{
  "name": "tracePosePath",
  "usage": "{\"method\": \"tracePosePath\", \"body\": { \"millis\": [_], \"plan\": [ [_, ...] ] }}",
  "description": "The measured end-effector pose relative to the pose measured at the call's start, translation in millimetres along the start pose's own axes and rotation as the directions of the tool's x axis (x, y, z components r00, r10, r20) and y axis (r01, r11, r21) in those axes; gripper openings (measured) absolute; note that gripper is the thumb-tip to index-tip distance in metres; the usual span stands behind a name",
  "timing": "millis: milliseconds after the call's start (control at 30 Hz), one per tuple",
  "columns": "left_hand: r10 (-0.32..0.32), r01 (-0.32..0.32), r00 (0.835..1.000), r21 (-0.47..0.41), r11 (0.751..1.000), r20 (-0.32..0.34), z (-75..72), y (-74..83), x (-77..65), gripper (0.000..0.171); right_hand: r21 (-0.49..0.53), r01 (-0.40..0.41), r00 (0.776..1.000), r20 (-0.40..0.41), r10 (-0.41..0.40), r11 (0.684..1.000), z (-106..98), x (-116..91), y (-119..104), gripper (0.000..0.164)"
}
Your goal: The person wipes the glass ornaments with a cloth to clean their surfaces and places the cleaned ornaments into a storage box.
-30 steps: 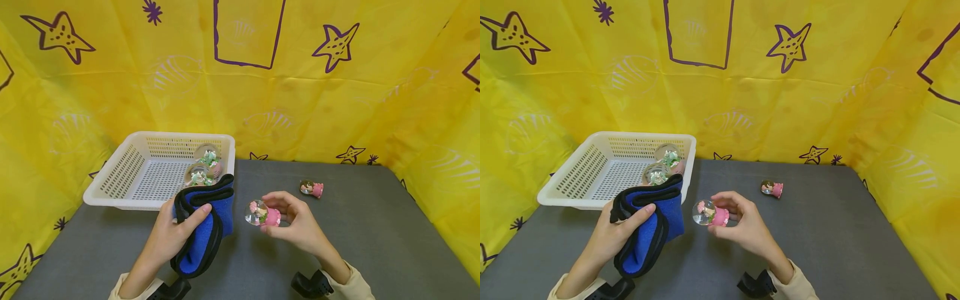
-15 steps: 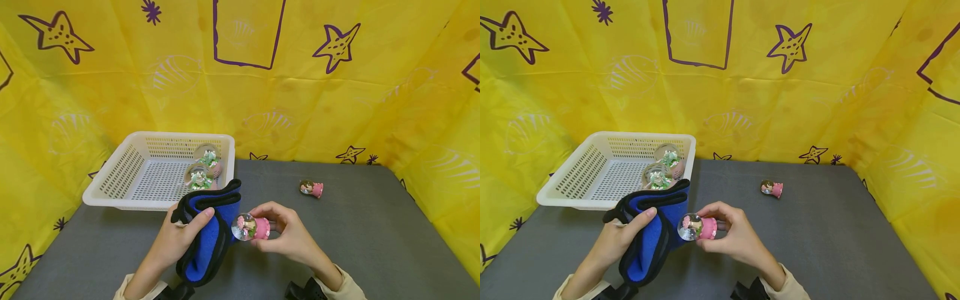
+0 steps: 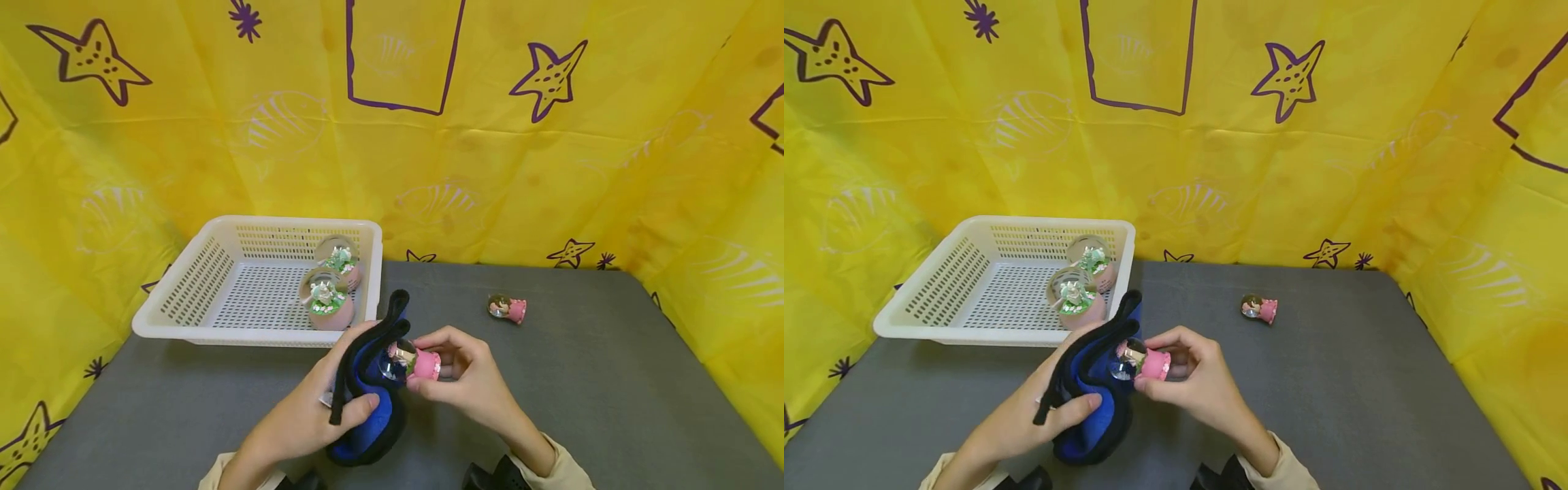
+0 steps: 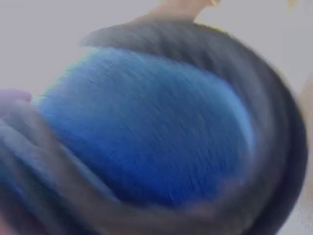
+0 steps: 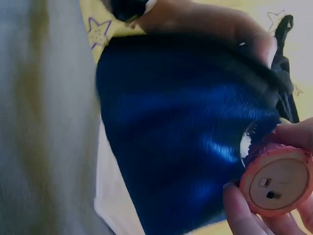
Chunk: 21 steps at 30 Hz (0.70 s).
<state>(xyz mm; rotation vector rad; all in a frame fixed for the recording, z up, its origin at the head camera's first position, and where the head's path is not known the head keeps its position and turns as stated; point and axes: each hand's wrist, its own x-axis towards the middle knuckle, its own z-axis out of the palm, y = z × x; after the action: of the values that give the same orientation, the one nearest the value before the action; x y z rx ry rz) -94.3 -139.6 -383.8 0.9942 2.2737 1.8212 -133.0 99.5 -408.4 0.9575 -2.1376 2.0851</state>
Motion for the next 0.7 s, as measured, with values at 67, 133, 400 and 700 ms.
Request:
{"method": "tracePosePath", "body": {
  "millis": [67,133,400,700],
  "plan": [
    [-0.029,0.029,1.000,0.034,0.999,0.008,5.4,0.3,1.0,0.076,0.078,-0.018,0.999,0.028,0.016,0.997,0,0,0,0.033],
    [-0.056,0.056,0.998,0.060,0.997,-0.004,10.1,0.5,1.6,0.079,0.151,-0.043,0.997,0.064,0.033,0.988,0,0,-1,0.031],
    [0.177,-0.155,0.983,0.296,0.943,-0.049,12.5,-5.8,4.2,0.076,0.235,-0.129,0.978,0.190,0.085,0.963,2,0,-1,0.021],
    [0.204,-0.165,0.975,0.326,0.931,-0.088,14.5,-7.1,7.2,0.068,0.102,-0.035,0.988,0.155,0.019,0.994,0,0,1,0.019]
  ]
}}
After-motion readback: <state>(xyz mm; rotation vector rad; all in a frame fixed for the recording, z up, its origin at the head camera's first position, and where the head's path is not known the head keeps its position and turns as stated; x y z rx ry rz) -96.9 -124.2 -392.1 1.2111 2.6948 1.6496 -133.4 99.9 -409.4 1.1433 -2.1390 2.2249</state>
